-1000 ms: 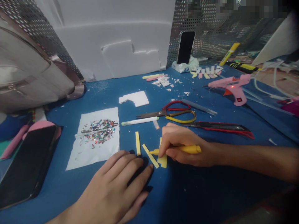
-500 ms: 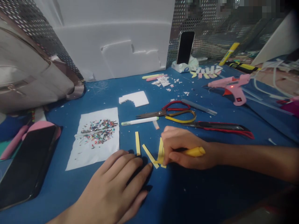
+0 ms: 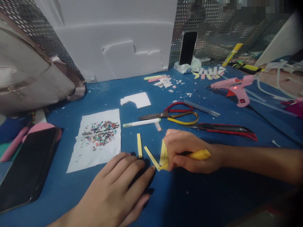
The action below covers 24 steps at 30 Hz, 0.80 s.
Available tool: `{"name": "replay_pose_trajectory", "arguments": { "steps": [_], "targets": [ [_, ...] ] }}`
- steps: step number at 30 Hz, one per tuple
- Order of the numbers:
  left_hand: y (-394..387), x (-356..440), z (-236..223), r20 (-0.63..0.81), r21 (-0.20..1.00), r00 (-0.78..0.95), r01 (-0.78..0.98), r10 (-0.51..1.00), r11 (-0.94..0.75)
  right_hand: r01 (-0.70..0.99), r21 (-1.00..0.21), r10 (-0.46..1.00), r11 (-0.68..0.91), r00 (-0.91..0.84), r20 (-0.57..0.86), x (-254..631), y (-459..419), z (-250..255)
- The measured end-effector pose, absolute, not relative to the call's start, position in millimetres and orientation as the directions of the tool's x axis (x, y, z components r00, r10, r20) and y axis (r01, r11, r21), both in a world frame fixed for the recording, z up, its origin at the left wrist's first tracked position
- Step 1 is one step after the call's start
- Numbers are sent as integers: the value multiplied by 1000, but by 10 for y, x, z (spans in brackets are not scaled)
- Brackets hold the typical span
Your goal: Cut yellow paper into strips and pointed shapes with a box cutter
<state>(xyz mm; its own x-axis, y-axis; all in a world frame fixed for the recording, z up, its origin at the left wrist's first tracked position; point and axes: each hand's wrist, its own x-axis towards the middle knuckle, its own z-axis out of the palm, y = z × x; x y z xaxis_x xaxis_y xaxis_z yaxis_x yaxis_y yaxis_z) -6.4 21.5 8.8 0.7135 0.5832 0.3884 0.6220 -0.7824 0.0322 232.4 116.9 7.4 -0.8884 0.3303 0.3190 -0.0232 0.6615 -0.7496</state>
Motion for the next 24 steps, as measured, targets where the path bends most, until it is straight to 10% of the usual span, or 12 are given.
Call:
{"name": "replay_pose_trajectory", "arguments": {
  "steps": [24],
  "targets": [
    [198, -72, 54, 365, 70, 712, 621, 599, -781, -34, -790, 358, 612, -879, 315, 2341, 1164, 60]
  ]
}}
